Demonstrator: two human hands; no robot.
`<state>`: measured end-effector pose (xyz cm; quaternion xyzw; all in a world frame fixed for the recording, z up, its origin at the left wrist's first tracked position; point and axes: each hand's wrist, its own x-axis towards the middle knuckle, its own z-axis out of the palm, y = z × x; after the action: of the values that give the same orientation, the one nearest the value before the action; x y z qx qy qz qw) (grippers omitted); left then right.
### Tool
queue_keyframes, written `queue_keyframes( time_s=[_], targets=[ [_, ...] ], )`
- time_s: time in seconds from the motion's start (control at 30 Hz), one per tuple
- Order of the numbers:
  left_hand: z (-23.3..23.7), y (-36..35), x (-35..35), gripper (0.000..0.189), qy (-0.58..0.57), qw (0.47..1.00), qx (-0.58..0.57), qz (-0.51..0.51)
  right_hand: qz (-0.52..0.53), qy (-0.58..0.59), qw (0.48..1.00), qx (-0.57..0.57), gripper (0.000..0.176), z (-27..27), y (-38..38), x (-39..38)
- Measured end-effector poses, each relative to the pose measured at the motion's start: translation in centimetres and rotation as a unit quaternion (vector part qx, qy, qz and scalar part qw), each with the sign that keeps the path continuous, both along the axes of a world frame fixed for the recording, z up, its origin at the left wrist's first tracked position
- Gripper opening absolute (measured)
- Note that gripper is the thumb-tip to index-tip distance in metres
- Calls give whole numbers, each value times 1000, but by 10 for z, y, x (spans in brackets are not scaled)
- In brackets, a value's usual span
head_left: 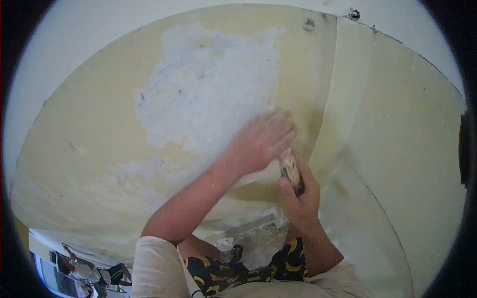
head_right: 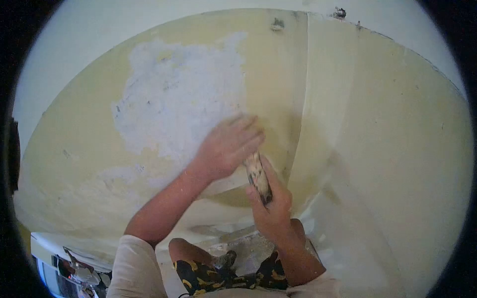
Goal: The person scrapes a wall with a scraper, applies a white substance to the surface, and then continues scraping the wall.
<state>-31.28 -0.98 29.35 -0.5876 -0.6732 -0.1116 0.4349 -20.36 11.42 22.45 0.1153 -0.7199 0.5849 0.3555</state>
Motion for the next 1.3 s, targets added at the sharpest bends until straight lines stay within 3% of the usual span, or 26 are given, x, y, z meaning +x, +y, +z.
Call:
queue_keyframes(
  time_s=[0.03, 0.17, 0.33, 0.4, 0.6, 0.63, 0.7, 0.97, 1.03, 1.3],
  targets=[
    [8, -2, -1, 35, 34, 999, 17, 5, -53, 80, 990, 105, 53, 3, -2, -6],
    [8, 4, -12, 31, 89, 995, 49, -3, -100, 140, 977, 126, 49, 14, -12, -34],
    [44, 9, -30, 26, 131, 987, 96, 13, -194, 207, 947, 150, 38, 45, -18, -59],
    [67, 14, -28, 24, 146, 982, 119, 4, -196, 187, 953, 136, 38, 76, -18, -58],
    [79, 19, -21, 18, 140, 977, 162, -4, -227, 165, 947, 155, 36, 99, -19, -40],
    [117, 43, -30, 17, 166, 969, 184, 0, -236, 140, 947, 164, 36, 135, 3, -44],
    [128, 46, -22, 16, 191, 958, 216, 0, -225, 147, 949, 165, 36, 148, 5, -33],
    [131, 50, -18, 13, 182, 954, 236, 40, -212, 124, 958, 148, 32, 162, 12, -32],
    [128, 49, -19, 13, 184, 953, 239, 38, -205, 274, 921, 186, 33, 153, 15, -43],
    [117, 43, -23, 13, 175, 949, 259, 38, -211, 238, 929, 191, 32, 149, 7, -40]
  ],
)
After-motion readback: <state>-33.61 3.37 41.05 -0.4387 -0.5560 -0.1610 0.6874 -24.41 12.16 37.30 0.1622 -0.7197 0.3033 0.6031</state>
